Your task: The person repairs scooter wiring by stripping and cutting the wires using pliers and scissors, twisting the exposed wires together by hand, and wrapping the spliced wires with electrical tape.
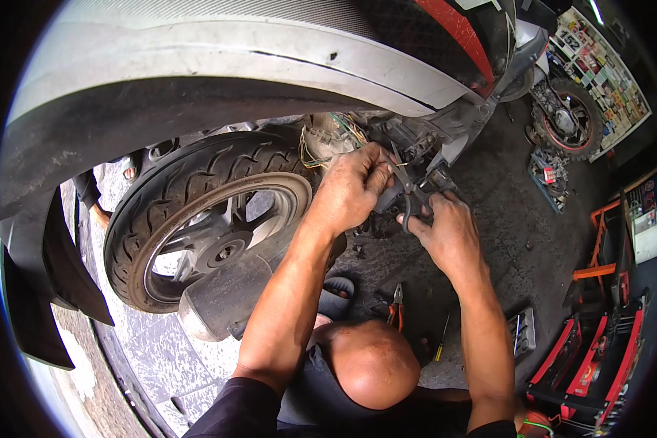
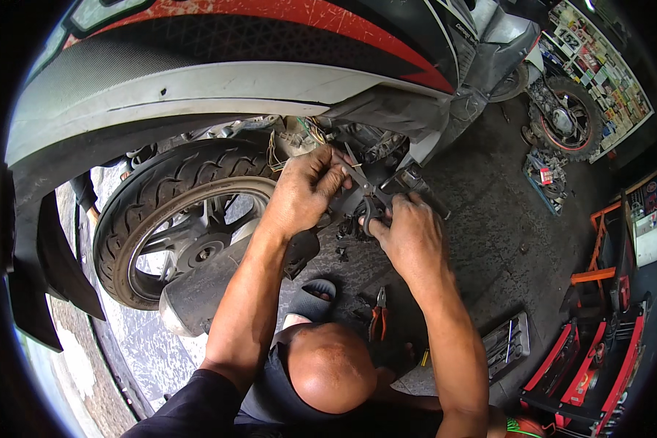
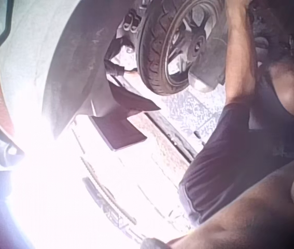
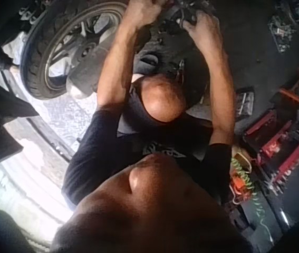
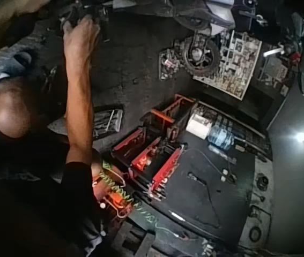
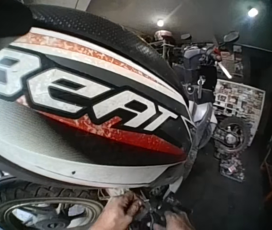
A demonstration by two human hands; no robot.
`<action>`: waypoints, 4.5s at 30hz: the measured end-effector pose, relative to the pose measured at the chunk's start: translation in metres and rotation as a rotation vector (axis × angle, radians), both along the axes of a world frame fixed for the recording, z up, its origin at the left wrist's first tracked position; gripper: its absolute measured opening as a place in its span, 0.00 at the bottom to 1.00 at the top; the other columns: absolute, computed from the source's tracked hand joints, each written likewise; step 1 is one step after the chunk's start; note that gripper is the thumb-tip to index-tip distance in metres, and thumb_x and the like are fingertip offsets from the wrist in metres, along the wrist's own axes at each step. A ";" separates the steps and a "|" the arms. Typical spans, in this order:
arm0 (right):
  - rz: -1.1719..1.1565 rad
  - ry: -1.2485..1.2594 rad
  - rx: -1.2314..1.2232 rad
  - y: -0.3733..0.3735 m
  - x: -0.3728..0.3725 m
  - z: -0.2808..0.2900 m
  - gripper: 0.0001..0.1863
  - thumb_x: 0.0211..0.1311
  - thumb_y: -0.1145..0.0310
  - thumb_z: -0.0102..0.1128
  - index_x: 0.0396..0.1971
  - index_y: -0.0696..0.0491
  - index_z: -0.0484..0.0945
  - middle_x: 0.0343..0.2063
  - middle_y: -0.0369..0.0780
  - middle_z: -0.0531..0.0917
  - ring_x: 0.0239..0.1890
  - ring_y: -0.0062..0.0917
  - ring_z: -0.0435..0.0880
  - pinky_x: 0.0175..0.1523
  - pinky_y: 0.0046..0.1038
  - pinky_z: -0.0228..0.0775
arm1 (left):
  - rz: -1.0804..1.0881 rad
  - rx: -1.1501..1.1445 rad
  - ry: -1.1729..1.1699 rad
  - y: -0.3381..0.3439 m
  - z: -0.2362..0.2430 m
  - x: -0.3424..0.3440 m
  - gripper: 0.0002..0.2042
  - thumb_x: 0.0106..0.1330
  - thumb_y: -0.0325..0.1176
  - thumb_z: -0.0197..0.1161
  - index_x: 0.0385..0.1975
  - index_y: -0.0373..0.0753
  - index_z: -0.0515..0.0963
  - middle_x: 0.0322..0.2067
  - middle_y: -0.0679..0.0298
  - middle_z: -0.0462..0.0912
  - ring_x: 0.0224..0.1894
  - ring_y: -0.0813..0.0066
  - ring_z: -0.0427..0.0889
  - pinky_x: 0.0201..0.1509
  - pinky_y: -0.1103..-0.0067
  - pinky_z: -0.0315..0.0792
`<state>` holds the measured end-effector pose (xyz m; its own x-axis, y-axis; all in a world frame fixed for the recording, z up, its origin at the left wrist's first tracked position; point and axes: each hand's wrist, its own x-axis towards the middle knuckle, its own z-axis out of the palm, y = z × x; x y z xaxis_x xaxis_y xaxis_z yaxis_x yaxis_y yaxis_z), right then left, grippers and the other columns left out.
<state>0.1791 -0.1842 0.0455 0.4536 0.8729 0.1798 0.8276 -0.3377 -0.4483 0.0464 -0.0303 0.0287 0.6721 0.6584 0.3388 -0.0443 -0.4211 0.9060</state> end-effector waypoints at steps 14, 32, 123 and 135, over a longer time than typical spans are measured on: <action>-0.009 -0.052 0.007 0.001 -0.005 -0.009 0.16 0.62 0.65 0.72 0.27 0.65 0.81 0.30 0.58 0.84 0.34 0.56 0.85 0.42 0.49 0.75 | -0.045 -0.063 0.022 0.002 -0.003 -0.001 0.06 0.73 0.28 0.63 0.35 0.32 0.77 0.27 0.67 0.80 0.32 0.81 0.76 0.38 0.79 0.72; -0.122 0.004 0.059 0.003 -0.021 -0.026 0.18 0.63 0.62 0.70 0.29 0.65 0.80 0.29 0.59 0.84 0.35 0.57 0.85 0.43 0.52 0.74 | -0.227 -0.023 0.049 0.009 -0.016 0.003 0.11 0.70 0.28 0.70 0.39 0.38 0.71 0.34 0.70 0.75 0.40 0.83 0.73 0.45 0.80 0.73; 0.020 1.266 0.879 0.060 -0.064 -0.047 0.05 0.69 0.75 0.68 0.41 0.58 0.83 0.28 0.32 0.85 0.26 0.10 0.80 0.31 0.14 0.72 | 0.022 0.418 -0.004 0.002 -0.014 -0.048 0.05 0.69 0.27 0.64 0.40 0.34 0.77 0.33 0.50 0.80 0.33 0.45 0.83 0.36 0.62 0.77; -0.035 0.524 0.727 0.070 -0.047 -0.037 0.13 0.65 0.76 0.69 0.49 0.57 0.83 0.34 0.35 0.85 0.31 0.15 0.81 0.36 0.22 0.74 | 0.092 0.279 -0.193 -0.002 -0.018 -0.048 0.04 0.70 0.25 0.64 0.38 0.32 0.77 0.40 0.54 0.78 0.37 0.61 0.80 0.40 0.71 0.75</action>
